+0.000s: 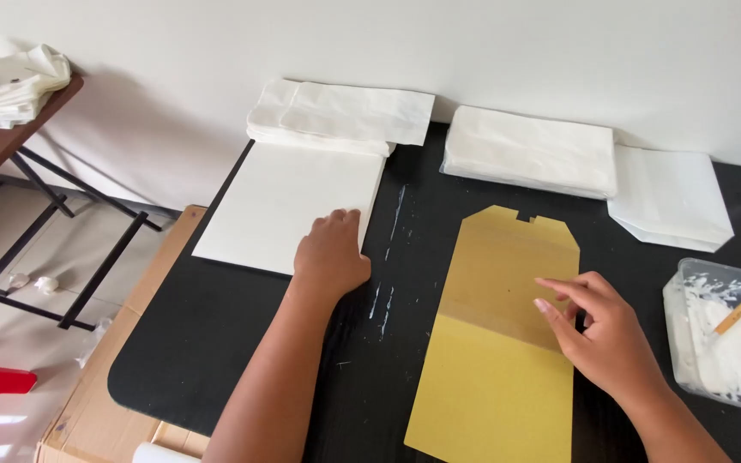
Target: Folding a white sheet around a template and applying glue with a brush to create a bag tube.
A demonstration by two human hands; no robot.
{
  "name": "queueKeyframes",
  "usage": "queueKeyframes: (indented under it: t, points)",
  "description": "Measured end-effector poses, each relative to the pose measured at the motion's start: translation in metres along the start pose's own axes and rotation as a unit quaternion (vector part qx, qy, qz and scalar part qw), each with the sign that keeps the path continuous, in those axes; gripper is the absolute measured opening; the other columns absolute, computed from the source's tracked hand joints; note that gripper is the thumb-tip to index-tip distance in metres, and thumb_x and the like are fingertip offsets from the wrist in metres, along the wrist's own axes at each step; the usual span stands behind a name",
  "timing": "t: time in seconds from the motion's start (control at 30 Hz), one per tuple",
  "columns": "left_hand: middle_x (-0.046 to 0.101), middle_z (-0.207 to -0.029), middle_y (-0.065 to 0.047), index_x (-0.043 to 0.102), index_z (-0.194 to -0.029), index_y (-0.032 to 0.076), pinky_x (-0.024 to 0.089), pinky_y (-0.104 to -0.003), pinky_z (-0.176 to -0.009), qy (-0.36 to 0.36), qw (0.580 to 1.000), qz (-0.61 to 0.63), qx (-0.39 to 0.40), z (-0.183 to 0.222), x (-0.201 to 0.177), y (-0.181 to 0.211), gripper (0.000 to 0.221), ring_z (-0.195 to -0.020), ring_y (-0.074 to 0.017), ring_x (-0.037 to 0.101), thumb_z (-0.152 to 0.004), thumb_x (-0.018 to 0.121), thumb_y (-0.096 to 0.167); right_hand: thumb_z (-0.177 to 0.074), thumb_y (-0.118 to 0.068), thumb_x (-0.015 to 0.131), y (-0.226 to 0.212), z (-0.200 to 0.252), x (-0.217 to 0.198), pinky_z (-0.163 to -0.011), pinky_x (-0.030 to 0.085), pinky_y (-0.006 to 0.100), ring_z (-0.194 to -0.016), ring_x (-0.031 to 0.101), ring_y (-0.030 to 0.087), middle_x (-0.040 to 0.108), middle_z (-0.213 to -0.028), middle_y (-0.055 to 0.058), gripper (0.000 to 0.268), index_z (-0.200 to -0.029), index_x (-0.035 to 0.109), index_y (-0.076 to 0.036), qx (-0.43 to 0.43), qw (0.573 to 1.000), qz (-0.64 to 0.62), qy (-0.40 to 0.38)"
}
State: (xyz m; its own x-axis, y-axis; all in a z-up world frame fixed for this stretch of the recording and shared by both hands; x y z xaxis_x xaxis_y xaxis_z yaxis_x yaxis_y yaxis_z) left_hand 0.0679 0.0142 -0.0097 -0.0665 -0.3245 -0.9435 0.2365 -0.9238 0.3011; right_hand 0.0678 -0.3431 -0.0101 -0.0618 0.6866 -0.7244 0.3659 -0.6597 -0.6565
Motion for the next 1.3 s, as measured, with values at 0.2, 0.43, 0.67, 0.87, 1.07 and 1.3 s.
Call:
queueKeyframes:
  t: [0.2, 0.43, 0.67, 0.87, 1.07, 1.3]
  points:
    - [0.012, -0.174, -0.002, 0.019, -0.164, 0.021, 0.03, -0.05, -0.12, -0.118, 0.987, -0.012, 0.111, 0.044, -0.006, -0.015, 0.09, -0.16, -0.0265, 0.01, -0.089, 0.068, 0.016, -0.091, -0.016, 0.071, -0.008, 0.0, -0.003, -0.062, 0.046, 0.026, -0.063, 0.053, 0.01, 0.063, -0.088, 0.0, 0.032, -0.122, 0.079, -0.014, -0.049, 0.998, -0.022, 0.032]
    - [0.061, -0.149, 0.011, 0.068, -0.136, 0.03, 0.04, -0.037, -0.114, -0.029, 0.983, 0.134, 0.121, 0.049, -0.039, -0.061, 0.054, -0.145, -0.01, 0.048, -0.084, 0.079, 0.033, -0.091, -0.017, 0.071, -0.006, 0.0, 0.01, -0.06, 0.045, 0.026, -0.068, 0.059, 0.008, 0.065, -0.084, -0.001, 0.03, -0.119, 0.081, -0.016, -0.041, 0.999, -0.019, 0.007]
    - [0.083, -0.115, 0.0, 0.084, -0.108, 0.018, 0.056, -0.025, -0.1, 0.0, 0.932, 0.361, -0.018, 0.053, -0.041, -0.083, 0.023, -0.113, -0.0128, 0.075, -0.087, 0.077, 0.021, -0.091, -0.013, 0.071, -0.009, 0.002, 0.008, -0.068, 0.045, 0.023, -0.066, 0.051, 0.01, 0.063, -0.086, 0.0, 0.033, -0.122, 0.078, -0.012, -0.078, 0.996, -0.047, 0.017]
    - [0.082, -0.1, -0.003, 0.077, -0.126, 0.027, 0.048, -0.026, -0.084, 0.06, 0.918, 0.389, -0.046, 0.052, -0.045, -0.085, 0.037, -0.099, -0.0098, 0.073, -0.089, 0.077, 0.021, -0.091, -0.012, 0.071, -0.01, 0.001, 0.009, -0.069, 0.047, 0.023, -0.068, 0.054, 0.011, 0.063, -0.086, 0.002, 0.032, -0.123, 0.077, -0.011, -0.075, 0.996, -0.049, 0.021]
    - [0.08, -0.077, -0.004, 0.078, -0.12, 0.014, 0.059, -0.025, -0.088, 0.088, 0.863, 0.496, -0.015, 0.041, -0.036, -0.098, 0.041, -0.084, -0.0097, 0.074, -0.08, 0.086, 0.013, -0.091, -0.01, 0.071, -0.006, 0.001, 0.011, -0.069, 0.048, 0.024, -0.072, 0.057, 0.011, 0.062, -0.086, 0.003, 0.032, -0.123, 0.078, -0.009, -0.056, 0.996, -0.061, 0.015]
    - [0.079, -0.082, -0.002, 0.08, -0.119, 0.013, 0.043, -0.022, -0.065, 0.084, 0.862, 0.5, 0.018, 0.035, -0.028, -0.104, 0.029, -0.064, -0.0049, 0.049, -0.09, 0.079, 0.013, -0.092, -0.01, 0.07, -0.009, 0.001, 0.01, -0.07, 0.047, 0.023, -0.07, 0.056, 0.01, 0.063, -0.089, 0.003, 0.031, -0.123, 0.078, -0.009, -0.051, 0.996, -0.061, 0.025]
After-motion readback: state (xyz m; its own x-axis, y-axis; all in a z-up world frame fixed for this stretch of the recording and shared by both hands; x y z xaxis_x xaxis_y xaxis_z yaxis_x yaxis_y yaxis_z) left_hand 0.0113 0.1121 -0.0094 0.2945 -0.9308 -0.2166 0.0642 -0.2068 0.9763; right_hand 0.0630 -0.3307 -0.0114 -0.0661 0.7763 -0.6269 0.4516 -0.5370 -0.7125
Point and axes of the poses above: each hand's wrist, its own z-axis away from the middle knuckle, its own x-axis out of the palm, y = z × x, the point moved 7 cm from there along -z, towards the middle knuckle
